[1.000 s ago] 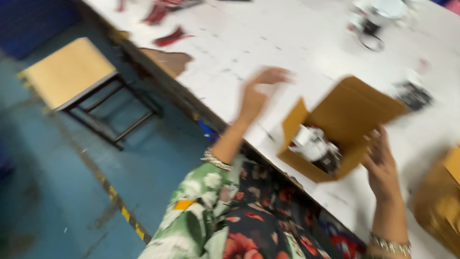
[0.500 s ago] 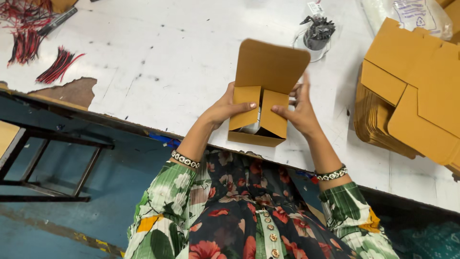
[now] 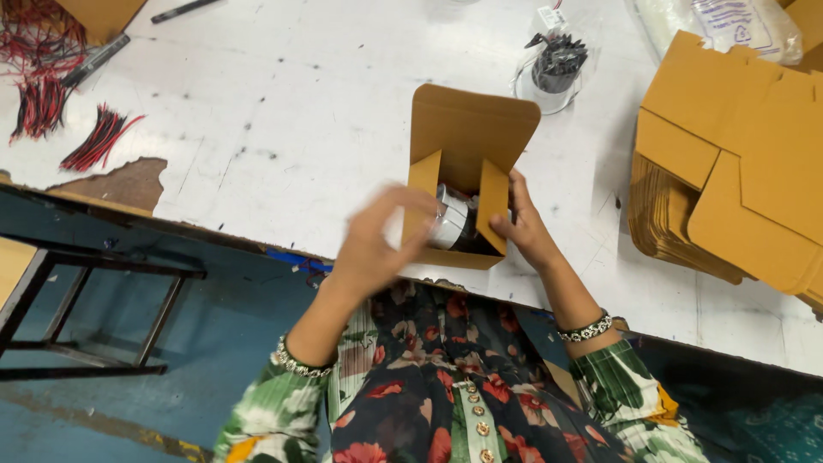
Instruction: The person assembles flat cardboard boxes, places a plastic-wrapped cylindrical object and a small white component inside each, then closes the flaps. The person repeats this sequence for multiple boxes on a white worktable.
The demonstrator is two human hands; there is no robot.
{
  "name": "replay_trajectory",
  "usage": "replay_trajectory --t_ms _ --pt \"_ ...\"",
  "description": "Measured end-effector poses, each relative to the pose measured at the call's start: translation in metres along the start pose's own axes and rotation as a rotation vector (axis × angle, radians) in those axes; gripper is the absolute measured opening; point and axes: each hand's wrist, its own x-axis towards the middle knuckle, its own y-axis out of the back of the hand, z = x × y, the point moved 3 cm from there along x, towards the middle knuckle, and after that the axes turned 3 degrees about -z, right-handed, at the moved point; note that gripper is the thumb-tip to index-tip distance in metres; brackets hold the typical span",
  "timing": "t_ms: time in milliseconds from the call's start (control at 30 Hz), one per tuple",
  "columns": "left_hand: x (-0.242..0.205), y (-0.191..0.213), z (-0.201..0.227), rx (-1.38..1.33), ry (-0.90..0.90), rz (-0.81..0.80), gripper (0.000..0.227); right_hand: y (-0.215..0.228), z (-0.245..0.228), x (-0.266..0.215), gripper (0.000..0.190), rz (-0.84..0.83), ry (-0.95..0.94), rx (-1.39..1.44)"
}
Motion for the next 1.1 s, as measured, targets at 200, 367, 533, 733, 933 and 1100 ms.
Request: replay_trajectory --t_ms 200,367,533,733,933,1100 --pt "0.027 -0.025 0.041 1.015 -0.455 -0.208 0.024 -0.01 -0.006 -0.01 0.154 -0.093 0.23 0.002" --pt "0.05 -0.044 0.022 1.235 -0.411 -0.479 0.019 -0.012 -0.01 -0.012 0.148 -0.023 0.146 -0.071" --pt "0.046 -0.047 0.005 1.183 -0.425 -0.506 0.022 -0.017 -0.004 -0.013 0.144 0.002 0.151 -0.007" --pt "0.043 -0.055 -0.004 1.354 -0.496 -0.687 0.022 -0.016 -0.001 -0.012 0.14 0.015 0.187 -0.005" --pt "0.034 -0.056 0.005 1.359 -0.482 -0.959 0.02 -0.017 0.0 -0.012 0.14 0.015 0.194 -0.012" --pt "0.057 -0.038 0.01 1.165 -0.275 -0.975 0.016 -0.01 0.0 -0.013 0.14 0.0 0.173 -0.071"
